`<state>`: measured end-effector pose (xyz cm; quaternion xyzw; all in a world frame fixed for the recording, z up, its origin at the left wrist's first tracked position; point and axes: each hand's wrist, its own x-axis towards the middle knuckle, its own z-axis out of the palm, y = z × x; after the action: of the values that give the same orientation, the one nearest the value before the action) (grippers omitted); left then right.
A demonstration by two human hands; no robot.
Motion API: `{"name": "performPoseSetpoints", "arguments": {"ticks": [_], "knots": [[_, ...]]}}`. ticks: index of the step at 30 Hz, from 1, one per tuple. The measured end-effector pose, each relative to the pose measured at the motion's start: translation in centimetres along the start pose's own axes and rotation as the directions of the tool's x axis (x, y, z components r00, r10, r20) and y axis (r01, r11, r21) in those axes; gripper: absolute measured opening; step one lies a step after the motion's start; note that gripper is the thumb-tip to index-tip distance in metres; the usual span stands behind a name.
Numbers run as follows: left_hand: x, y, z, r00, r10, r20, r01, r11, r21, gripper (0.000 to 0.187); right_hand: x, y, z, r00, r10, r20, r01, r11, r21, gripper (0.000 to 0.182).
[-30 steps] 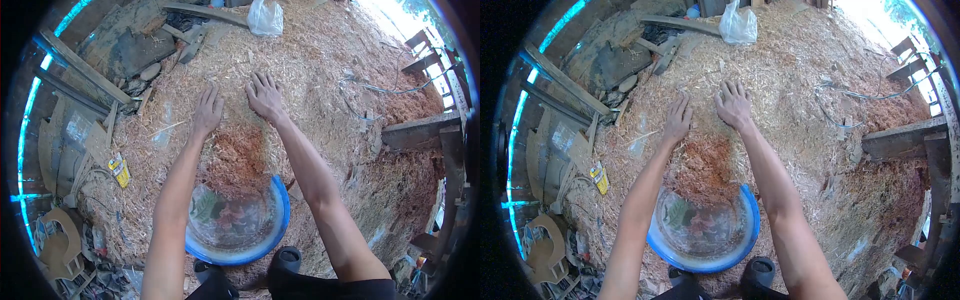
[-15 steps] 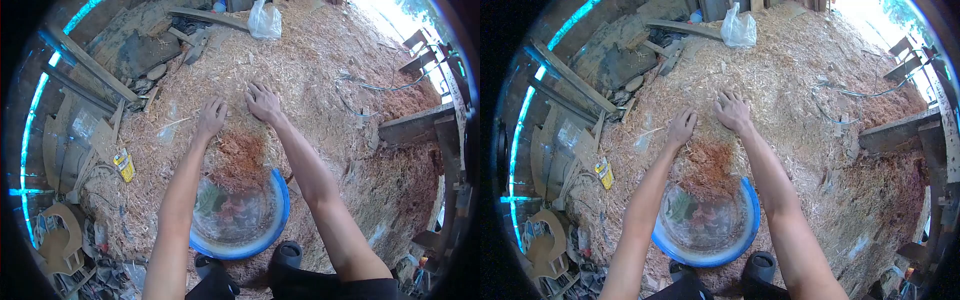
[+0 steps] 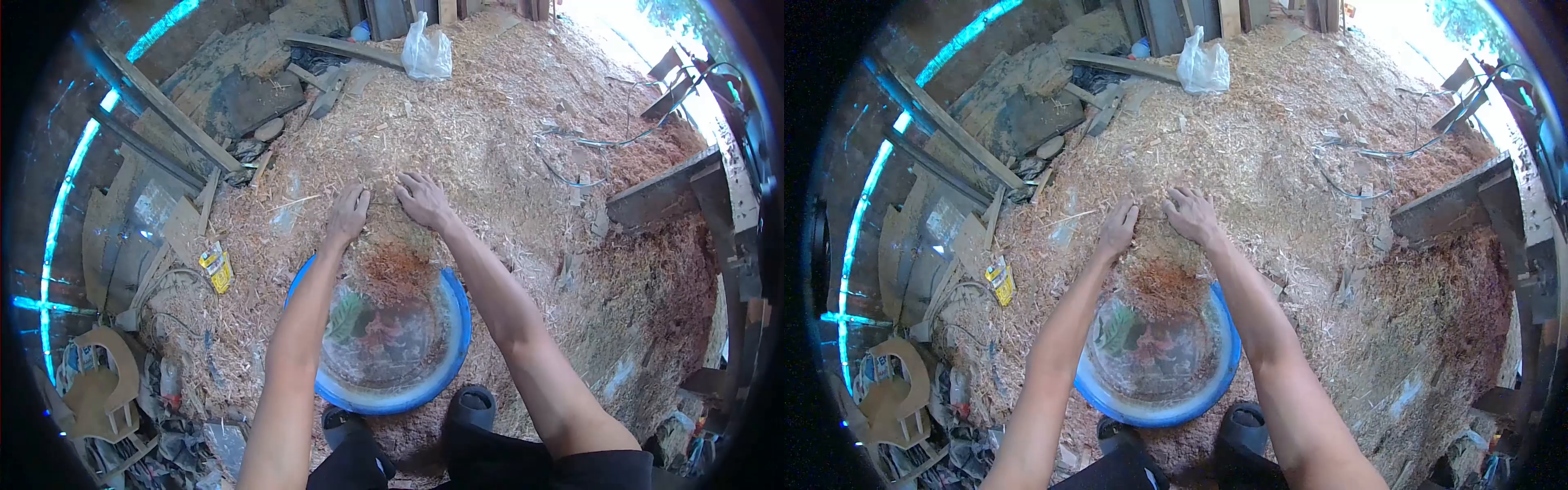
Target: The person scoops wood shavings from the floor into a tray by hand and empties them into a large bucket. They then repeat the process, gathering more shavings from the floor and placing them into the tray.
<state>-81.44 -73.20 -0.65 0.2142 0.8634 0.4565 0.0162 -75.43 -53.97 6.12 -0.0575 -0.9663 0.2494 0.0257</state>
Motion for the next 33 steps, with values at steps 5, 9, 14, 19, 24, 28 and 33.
{"name": "performPoseSetpoints", "arguments": {"ticks": [5, 9, 14, 19, 24, 28, 33], "knots": [[-0.9, 1.0, -1.5, 0.998, -0.002, 0.069, 0.009, 0.995, -0.101, 0.047, -1.0, -0.5, -0.4, 0.999, 0.017, 0.048, -0.019, 0.998, 0.055, 0.050], [-2.8, 2.2, -2.8, 0.994, -0.030, 0.104, 0.042, 0.993, -0.111, 0.044, -2.4, -1.0, -0.2, 0.998, 0.055, 0.006, -0.055, 0.990, 0.129, 0.049], [-6.7, 3.5, -2.8, 0.994, 0.102, -0.043, -0.103, 0.994, -0.039, 0.042, -5.0, -2.3, -0.5, 0.999, 0.038, -0.039, -0.029, 0.977, 0.211, 0.045], [-9.8, 3.4, -2.9, 0.987, 0.136, -0.085, -0.138, 0.990, -0.022, 0.042, -7.6, -3.4, -0.3, 0.981, -0.122, -0.149, 0.152, 0.965, 0.216, 0.040], [-12.3, 3.7, -3.9, 0.993, 0.001, -0.117, -0.035, 0.957, -0.288, 0.041, -10.3, -4.3, -0.3, 0.970, -0.225, -0.098, 0.241, 0.946, 0.218, 0.043], [-12.2, 3.5, -6.3, 0.985, 0.075, -0.158, -0.083, 0.996, -0.045, 0.041, -10.5, -3.6, -1.0, 0.953, -0.277, -0.120, 0.289, 0.952, 0.102, 0.048], [-9.3, 0.6, -5.9, 0.962, -0.012, -0.271, -0.012, 0.996, -0.085, 0.047, -9.6, 2.2, -2.7, 0.917, 0.110, -0.384, -0.066, 0.990, 0.127, 0.053]]}}
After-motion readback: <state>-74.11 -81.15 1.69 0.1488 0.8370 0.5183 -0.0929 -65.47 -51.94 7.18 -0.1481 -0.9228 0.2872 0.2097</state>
